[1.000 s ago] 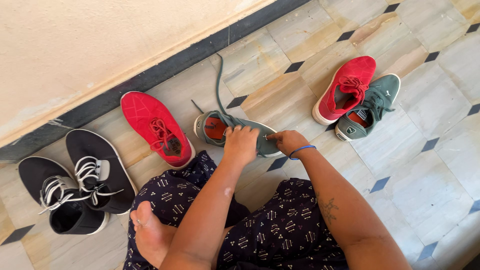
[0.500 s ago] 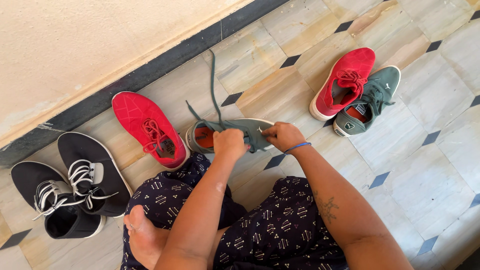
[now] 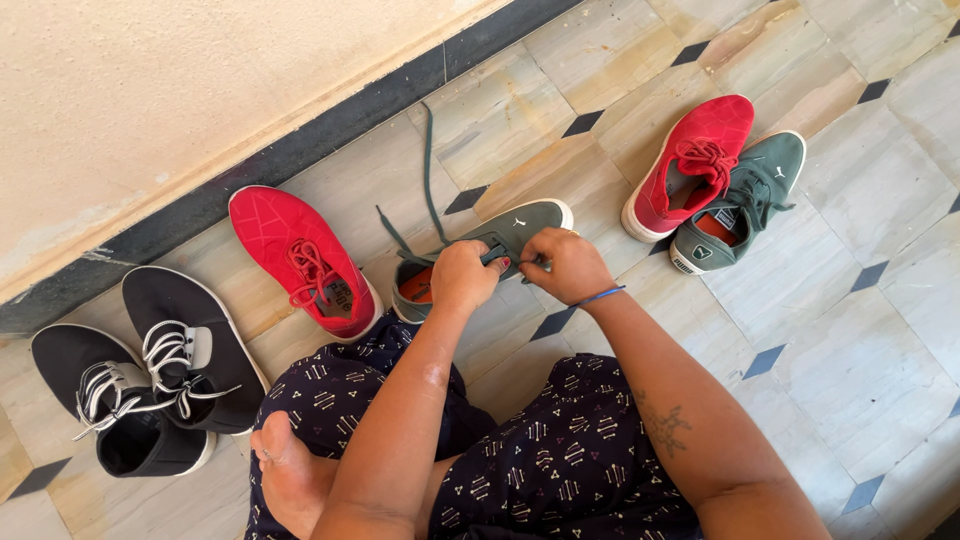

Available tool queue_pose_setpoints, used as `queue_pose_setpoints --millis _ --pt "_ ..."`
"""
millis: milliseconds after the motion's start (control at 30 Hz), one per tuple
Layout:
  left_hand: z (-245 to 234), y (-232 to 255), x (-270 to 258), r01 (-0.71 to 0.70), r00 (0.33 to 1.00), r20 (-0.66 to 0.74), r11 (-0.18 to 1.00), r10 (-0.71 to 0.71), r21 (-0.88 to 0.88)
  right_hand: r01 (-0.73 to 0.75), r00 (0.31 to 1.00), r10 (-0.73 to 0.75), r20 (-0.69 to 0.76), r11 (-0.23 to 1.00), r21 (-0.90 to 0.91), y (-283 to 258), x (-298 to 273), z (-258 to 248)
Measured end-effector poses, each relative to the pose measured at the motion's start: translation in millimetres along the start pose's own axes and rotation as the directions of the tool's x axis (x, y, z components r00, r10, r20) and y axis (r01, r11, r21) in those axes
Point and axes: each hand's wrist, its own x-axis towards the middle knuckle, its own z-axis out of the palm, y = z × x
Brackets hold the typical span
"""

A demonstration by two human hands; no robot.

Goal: The person sits on the floor and laces a green sneaker by hand. They thread the laces through the eyelets, pull them tight, and tie a knot.

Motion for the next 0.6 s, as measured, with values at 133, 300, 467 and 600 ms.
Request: queue_pose_setpoints --millis 133,300,467,600 --pt "9 -9 5 0.001 1.0 0.023 0.998 0.0 -0.059 -0.246 0.968 0.212 0.131 0.904 0.351 6 2 -7" --pt "24 -21 14 0.017 0.998 0.067 0.997 -0.012 -0.071 -0.274 0.953 0.303 -0.01 0.874 0.401 8 4 -30" --pt "40 -31 11 -0.147 0.988 -0.027 0.976 0.153 0.158 -0.225 0.958 0.25 -0.138 0.959 0.174 -7 2 -49" --pt "47 -36 11 -0.23 0.97 -0.015 0.942 0.241 0.244 -0.123 0.985 0.125 -0.116 0.992 0.024 -15 1 -58"
